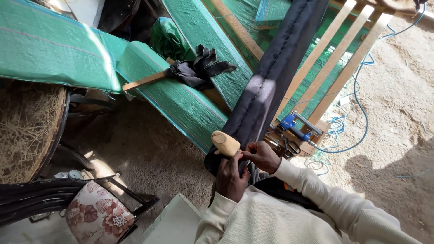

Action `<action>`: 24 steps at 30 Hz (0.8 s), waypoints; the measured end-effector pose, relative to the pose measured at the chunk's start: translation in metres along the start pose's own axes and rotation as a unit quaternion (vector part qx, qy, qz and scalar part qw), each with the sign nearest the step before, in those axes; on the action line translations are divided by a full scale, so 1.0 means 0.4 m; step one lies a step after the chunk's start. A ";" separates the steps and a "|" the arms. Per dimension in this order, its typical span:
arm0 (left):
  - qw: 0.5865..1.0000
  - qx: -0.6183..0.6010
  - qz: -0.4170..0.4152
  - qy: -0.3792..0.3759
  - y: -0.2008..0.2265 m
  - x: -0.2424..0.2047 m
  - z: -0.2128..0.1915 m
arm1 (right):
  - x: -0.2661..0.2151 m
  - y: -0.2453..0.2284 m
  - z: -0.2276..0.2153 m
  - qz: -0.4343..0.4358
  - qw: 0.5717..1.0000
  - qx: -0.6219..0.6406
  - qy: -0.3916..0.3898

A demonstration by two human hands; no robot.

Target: Securing black fabric to a wooden furniture frame using a pneumatic stapler.

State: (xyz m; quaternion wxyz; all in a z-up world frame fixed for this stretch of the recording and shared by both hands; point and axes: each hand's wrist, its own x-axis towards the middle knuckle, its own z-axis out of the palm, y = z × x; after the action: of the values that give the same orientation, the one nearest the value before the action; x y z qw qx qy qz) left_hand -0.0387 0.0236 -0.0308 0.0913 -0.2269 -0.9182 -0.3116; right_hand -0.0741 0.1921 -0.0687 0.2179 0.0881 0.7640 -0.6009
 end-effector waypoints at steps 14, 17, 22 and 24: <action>0.995 0.065 -0.067 -0.043 0.024 0.024 0.000 | -0.011 0.001 0.005 -0.030 0.999 0.022 -0.038; 0.997 0.015 -0.074 -0.021 0.008 0.013 0.012 | -0.027 -0.041 -0.022 -0.040 0.997 -0.006 -0.064; 0.994 -0.044 -0.101 -0.025 -0.013 -0.011 0.027 | -0.024 -0.045 -0.056 -0.254 0.965 -0.064 0.006; 0.991 -0.063 -0.112 -0.026 -0.012 -0.012 0.031 | -0.030 -0.060 -0.080 -0.373 0.925 -0.068 -0.016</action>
State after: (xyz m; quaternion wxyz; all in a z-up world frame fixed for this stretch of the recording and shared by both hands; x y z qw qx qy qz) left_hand -0.0370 0.0261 -0.0449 0.0177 -0.1359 -0.9184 -0.3713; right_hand -0.0803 0.2180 -0.0364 -0.0044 -0.2280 0.7770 -0.5867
